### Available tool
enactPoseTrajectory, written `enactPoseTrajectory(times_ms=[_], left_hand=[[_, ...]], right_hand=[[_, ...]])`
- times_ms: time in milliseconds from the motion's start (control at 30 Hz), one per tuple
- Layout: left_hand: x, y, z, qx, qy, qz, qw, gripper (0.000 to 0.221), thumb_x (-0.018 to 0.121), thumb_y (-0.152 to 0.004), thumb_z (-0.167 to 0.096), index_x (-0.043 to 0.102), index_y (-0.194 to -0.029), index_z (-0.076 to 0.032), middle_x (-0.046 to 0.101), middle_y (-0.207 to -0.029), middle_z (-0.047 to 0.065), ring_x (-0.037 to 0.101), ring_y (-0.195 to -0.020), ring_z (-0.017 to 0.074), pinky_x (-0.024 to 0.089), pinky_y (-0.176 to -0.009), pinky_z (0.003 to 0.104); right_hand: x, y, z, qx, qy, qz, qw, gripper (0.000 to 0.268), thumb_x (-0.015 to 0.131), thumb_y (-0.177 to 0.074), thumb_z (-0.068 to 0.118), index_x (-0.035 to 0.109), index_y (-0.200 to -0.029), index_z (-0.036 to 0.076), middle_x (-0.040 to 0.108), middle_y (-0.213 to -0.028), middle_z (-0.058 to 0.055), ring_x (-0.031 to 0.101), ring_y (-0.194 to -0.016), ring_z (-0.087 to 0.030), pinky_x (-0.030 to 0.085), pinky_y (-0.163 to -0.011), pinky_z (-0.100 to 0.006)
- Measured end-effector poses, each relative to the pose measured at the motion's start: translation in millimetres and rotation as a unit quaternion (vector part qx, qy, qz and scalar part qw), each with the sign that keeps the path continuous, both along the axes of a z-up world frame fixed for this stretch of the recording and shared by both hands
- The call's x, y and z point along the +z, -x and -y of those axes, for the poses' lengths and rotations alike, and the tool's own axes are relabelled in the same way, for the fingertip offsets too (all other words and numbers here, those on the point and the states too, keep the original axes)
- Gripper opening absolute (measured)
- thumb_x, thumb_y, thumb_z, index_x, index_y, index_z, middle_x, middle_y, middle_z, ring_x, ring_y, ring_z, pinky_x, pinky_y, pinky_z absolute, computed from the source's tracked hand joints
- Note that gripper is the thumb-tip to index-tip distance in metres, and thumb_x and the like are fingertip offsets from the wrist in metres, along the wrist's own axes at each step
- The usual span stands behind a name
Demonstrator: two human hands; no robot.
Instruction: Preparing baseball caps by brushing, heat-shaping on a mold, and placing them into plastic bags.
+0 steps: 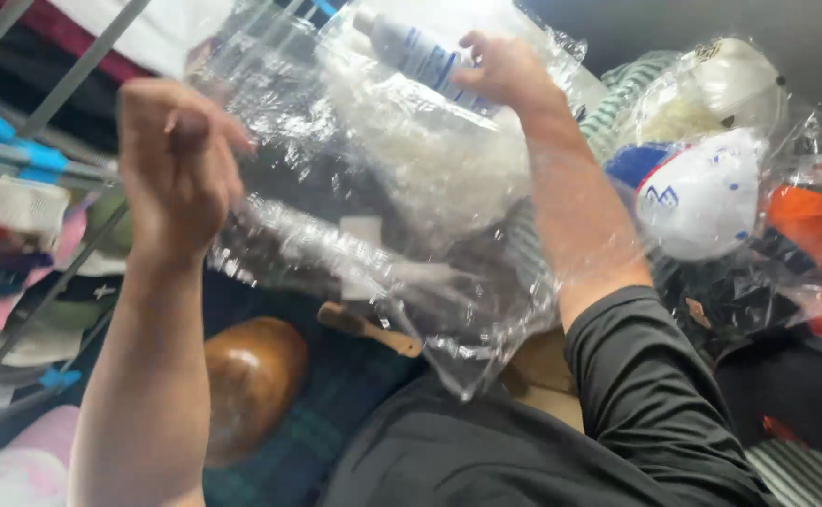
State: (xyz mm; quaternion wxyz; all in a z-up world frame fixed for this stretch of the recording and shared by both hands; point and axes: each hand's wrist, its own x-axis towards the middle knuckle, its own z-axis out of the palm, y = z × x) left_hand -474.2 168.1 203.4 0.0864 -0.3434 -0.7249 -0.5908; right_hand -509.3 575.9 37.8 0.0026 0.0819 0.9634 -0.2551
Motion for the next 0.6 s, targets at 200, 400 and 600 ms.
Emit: enactPoseTrajectory(times_ms=[200,400,600], left_hand=[[-52,110,-108,0.011,0.106,-0.024,0.994,0.045,0.034,-0.117,-0.049,0.046,-0.106,-0.007,0.066,-0.085,0.008,0.063,-0.073,0.0242,0.047,-0.065,0.04],[-104,163,-139,-0.017,0.111,0.067,0.991,0.019,0.044,-0.116,-0.034,0.046,-0.121,-0.016,0.067,-0.101,0.005,0.073,-0.076,0.018,0.051,-0.06,0.031],[-102,171,-157,0.0,0.238,0.116,0.964,0.044,0.038,-0.115,-0.045,0.054,-0.148,-0.021,0.064,-0.074,0.009,0.078,-0.091,0.0297,0.048,-0.063,0.04]], right_hand=[[13,5,16,0.09,-0.1,0.141,0.981,0.075,0.074,-0.069,0.057,0.061,-0.131,0.017,0.067,-0.11,-0.016,0.057,-0.11,-0.037,0.043,-0.089,-0.051],[57,-13,-27,0.062,0.276,0.072,0.957,0.081,0.079,-0.088,0.012,0.034,-0.152,-0.013,0.067,-0.094,-0.011,0.064,-0.063,-0.012,0.056,-0.044,-0.019],[78,-67,-135,-0.091,0.152,-0.157,0.971,0.054,0.088,-0.086,0.024,0.057,-0.124,0.004,0.073,-0.117,-0.012,0.07,-0.097,-0.022,0.058,-0.077,-0.036]])
